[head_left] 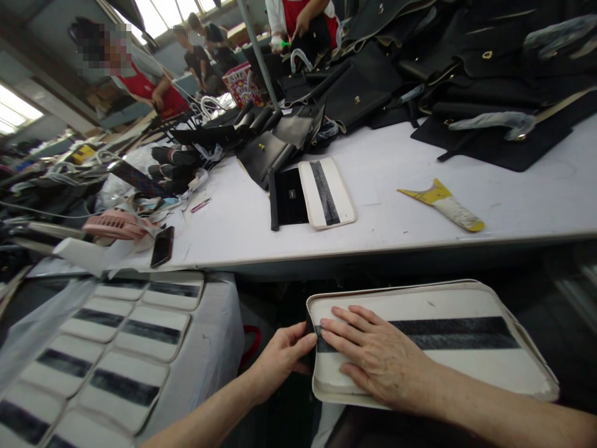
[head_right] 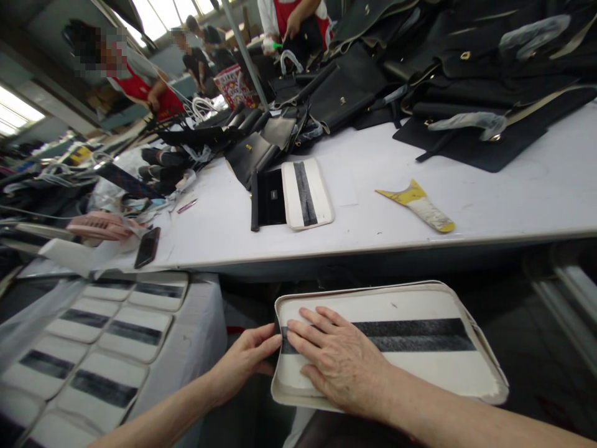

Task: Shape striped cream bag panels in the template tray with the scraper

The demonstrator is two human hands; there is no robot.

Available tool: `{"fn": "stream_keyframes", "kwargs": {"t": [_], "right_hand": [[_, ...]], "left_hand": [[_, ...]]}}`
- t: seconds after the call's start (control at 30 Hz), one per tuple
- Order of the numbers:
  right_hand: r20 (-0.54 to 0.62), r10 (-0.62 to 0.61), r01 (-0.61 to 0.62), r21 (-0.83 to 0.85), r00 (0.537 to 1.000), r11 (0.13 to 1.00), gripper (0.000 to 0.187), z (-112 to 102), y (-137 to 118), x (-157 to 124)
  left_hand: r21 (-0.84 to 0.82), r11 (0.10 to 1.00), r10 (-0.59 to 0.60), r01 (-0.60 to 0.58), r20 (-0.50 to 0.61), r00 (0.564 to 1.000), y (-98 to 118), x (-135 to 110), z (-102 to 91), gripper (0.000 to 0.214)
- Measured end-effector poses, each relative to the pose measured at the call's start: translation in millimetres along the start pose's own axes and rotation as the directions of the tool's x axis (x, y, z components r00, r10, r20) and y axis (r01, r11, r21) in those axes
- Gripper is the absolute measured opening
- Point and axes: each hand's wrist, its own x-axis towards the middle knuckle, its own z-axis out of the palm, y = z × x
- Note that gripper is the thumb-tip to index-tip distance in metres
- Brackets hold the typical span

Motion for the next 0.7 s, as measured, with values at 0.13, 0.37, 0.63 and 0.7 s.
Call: {"fn": "stream_keyframes", "kwargs": {"t": [0.13, 0.37, 0.63, 0.7], "right_hand": [[0.007, 0.005, -0.005, -0.004, 1.0, 1.0, 0.054, -0.2, 0.9, 0.1], [-0.008, 0.013, -0.013, -0.023, 1.0, 1.0, 0.049, 0.7, 1.9, 1.8], [0.05, 0.049, -0.05, 0.029, 0.998, 0.998, 0.051, 1.8, 5.2, 6.9], [0.061, 0.057, -0.059, 0.046, 0.997, 0.997, 0.054, -0.3, 4.2, 7.5]], "left_hand": [[0.056, 0.998, -0.041, 0.04, 0.019, 0.999, 4.7, 4.7, -2.5, 0.046], [0.121, 0.992, -0.041, 0.038, 0.022, 0.999, 0.6, 12.8, -5.0, 0.051], [0.145, 0.989, -0.035, 0.036, -0.011, 0.999, -2.1, 21.2, -7.2, 0.056], [0.12, 0.992, -0.025, 0.027, -0.019, 1.0, -2.9, 19.4, -5.2, 0.056]]}}
